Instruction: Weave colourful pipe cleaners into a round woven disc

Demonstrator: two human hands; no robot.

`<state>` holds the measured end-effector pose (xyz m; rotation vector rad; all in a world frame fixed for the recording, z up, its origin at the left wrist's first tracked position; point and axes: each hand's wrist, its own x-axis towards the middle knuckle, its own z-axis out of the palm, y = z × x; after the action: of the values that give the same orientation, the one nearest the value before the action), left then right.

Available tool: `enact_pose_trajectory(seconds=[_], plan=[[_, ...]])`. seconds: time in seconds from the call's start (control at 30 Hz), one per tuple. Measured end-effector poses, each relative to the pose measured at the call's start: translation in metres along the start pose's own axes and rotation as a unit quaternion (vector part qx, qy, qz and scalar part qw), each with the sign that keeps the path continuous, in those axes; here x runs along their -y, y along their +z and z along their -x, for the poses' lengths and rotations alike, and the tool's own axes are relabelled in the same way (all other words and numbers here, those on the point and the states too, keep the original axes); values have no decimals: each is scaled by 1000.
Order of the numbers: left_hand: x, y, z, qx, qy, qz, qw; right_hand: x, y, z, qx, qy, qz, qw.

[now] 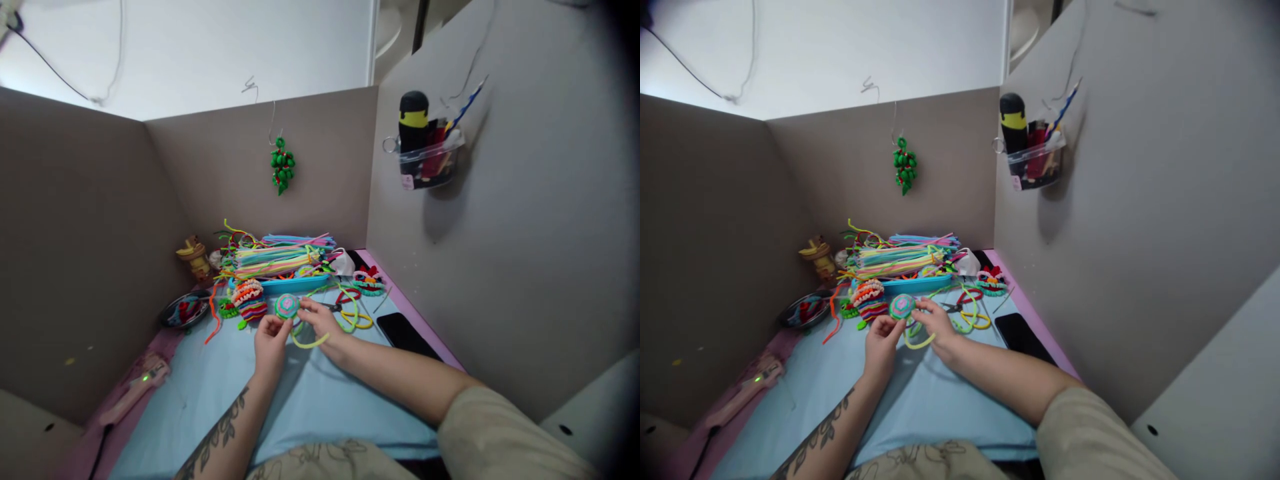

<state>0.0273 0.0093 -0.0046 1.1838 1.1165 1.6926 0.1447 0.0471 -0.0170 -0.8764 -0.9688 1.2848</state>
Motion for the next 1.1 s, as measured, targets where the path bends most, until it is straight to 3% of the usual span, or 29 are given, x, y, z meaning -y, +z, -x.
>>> enact_pose_trajectory(seconds=[0.13,0.6,0.9,1.1], plan=[[0,1,0,3,-13,8,1000,0,1,-1,27,10,-44,999],[1,0,-1,11,-19,22,1000,8,-1,0,27,-49,64,996],[-1,1,1,11,-26,5,1000,5,-2,-7,34,-19,62,997],[2,-4,-8,-48,-12,16,999,4,-4,-5,64,-22,93,993]])
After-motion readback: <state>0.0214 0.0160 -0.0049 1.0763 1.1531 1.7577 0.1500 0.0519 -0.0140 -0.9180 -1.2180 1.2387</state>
